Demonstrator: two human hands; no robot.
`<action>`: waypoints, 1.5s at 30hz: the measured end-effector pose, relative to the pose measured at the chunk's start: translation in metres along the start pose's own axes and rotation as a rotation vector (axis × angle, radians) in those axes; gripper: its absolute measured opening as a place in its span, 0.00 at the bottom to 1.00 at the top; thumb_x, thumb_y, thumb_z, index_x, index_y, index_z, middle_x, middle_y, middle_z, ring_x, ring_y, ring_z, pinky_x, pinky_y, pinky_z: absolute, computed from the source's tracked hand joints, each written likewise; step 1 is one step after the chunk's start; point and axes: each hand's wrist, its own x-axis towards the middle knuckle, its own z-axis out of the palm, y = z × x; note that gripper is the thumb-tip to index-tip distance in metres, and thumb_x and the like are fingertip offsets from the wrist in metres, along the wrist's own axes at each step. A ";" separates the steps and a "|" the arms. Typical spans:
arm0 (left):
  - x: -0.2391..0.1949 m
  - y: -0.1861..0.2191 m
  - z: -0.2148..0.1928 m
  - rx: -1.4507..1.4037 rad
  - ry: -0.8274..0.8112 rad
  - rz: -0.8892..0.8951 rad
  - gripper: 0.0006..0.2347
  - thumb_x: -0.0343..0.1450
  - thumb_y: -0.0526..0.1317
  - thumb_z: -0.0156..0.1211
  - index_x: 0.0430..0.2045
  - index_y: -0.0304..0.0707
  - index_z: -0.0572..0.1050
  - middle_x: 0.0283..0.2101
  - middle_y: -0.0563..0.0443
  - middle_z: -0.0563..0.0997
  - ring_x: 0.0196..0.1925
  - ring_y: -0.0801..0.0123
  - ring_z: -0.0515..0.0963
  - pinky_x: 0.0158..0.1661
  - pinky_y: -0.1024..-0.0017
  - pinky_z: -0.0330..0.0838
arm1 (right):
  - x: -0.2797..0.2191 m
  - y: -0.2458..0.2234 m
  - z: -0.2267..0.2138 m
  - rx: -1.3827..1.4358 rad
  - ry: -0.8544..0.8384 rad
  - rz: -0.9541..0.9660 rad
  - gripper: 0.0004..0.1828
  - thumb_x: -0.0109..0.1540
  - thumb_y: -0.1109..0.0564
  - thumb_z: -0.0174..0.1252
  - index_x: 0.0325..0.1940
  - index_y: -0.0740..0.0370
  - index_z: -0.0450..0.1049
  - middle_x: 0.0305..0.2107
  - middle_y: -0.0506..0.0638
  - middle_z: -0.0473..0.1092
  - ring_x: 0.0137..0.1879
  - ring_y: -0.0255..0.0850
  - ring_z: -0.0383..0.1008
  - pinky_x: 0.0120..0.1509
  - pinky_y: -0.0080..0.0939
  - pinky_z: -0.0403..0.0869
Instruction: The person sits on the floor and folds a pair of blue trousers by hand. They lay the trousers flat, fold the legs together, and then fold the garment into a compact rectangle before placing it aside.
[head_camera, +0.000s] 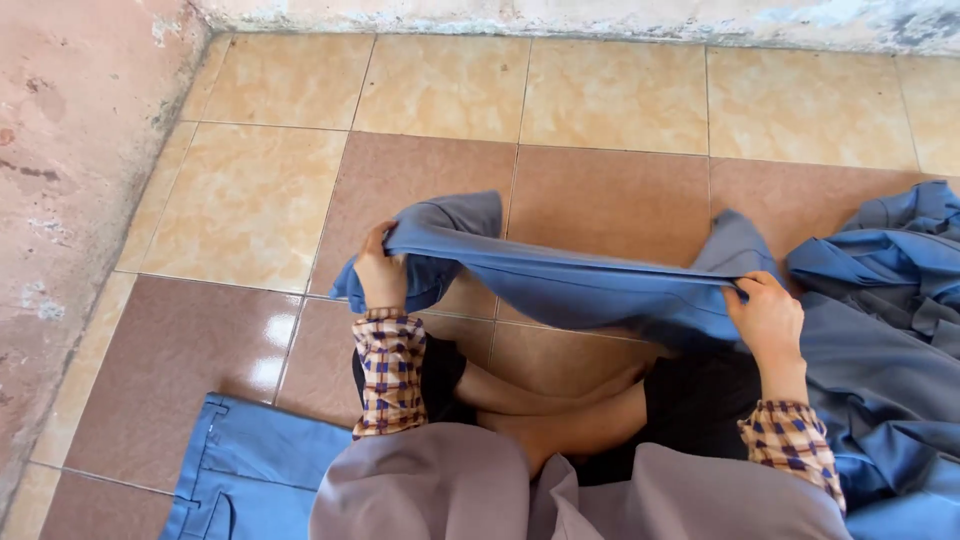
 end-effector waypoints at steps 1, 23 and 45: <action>0.003 -0.010 0.012 0.009 0.032 0.073 0.16 0.63 0.33 0.55 0.45 0.40 0.76 0.45 0.43 0.80 0.46 0.49 0.80 0.46 0.57 0.73 | 0.008 0.005 0.002 0.076 -0.096 0.008 0.14 0.65 0.45 0.60 0.37 0.56 0.81 0.44 0.46 0.74 0.39 0.52 0.77 0.39 0.57 0.74; -0.044 -0.309 0.045 0.575 -0.353 -0.553 0.31 0.64 0.69 0.61 0.63 0.72 0.70 0.76 0.35 0.45 0.69 0.43 0.68 0.64 0.52 0.68 | -0.033 -0.097 0.181 -0.013 0.080 -0.216 0.05 0.56 0.45 0.60 0.32 0.42 0.79 0.44 0.33 0.74 0.39 0.38 0.78 0.35 0.36 0.77; -0.151 -0.055 0.209 0.663 -0.940 -0.124 0.32 0.75 0.68 0.33 0.74 0.69 0.39 0.79 0.49 0.37 0.80 0.59 0.34 0.67 0.28 0.31 | -0.070 -0.147 0.128 0.573 -0.424 0.081 0.33 0.59 0.54 0.59 0.69 0.54 0.59 0.70 0.68 0.50 0.61 0.71 0.70 0.59 0.62 0.79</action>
